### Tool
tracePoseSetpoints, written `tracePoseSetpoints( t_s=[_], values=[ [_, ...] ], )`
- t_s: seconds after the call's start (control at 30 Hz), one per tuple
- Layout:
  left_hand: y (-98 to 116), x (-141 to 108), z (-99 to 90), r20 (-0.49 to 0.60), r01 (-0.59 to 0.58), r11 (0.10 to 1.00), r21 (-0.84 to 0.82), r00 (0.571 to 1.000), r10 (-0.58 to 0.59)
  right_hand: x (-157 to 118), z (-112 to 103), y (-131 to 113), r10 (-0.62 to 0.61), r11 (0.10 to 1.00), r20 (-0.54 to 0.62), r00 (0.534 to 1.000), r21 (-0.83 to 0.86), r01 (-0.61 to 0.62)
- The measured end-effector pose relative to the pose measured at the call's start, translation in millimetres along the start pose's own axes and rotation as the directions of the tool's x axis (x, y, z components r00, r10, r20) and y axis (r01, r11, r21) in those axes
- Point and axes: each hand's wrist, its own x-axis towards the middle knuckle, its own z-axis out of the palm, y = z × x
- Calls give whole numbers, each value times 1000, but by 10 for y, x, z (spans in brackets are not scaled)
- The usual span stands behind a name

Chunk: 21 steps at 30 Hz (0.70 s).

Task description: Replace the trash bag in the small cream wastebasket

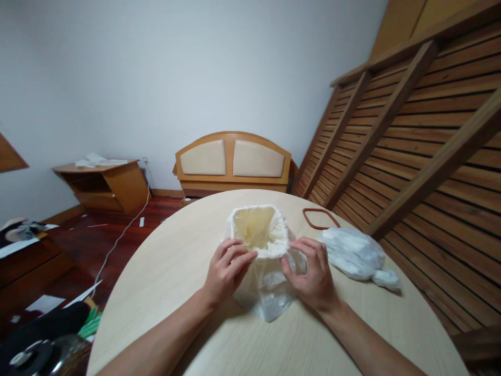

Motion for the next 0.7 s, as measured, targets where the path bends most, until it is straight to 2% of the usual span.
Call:
tracePoseSetpoints(
  t_s=[0.1, 0.27, 0.4, 0.6, 0.7],
  values=[
    [-13, 0, -1, -10, 27, 1000, 12, 1000, -27, 3, -3, 28, -30, 999, 12, 999, 16, 30],
    [-26, 4, -7, -27, 52, 999, 1, 998, -52, -20, -2, 45, -71, 997, 211, 975, 56, 61],
    [-21, 16, -7, -46, 70, 997, -16, 996, -71, -58, 8, 76, -71, 996, 299, 952, 77, 50],
    [-38, 8, 4, -62, 114, 993, -25, 991, -116, -192, 90, 102, -3, 994, 260, 966, 104, -25],
    [-76, 6, 2, -86, 160, 987, -25, 983, -161, -229, 130, 118, 76, 992, 321, 944, 71, -104]
  ],
)
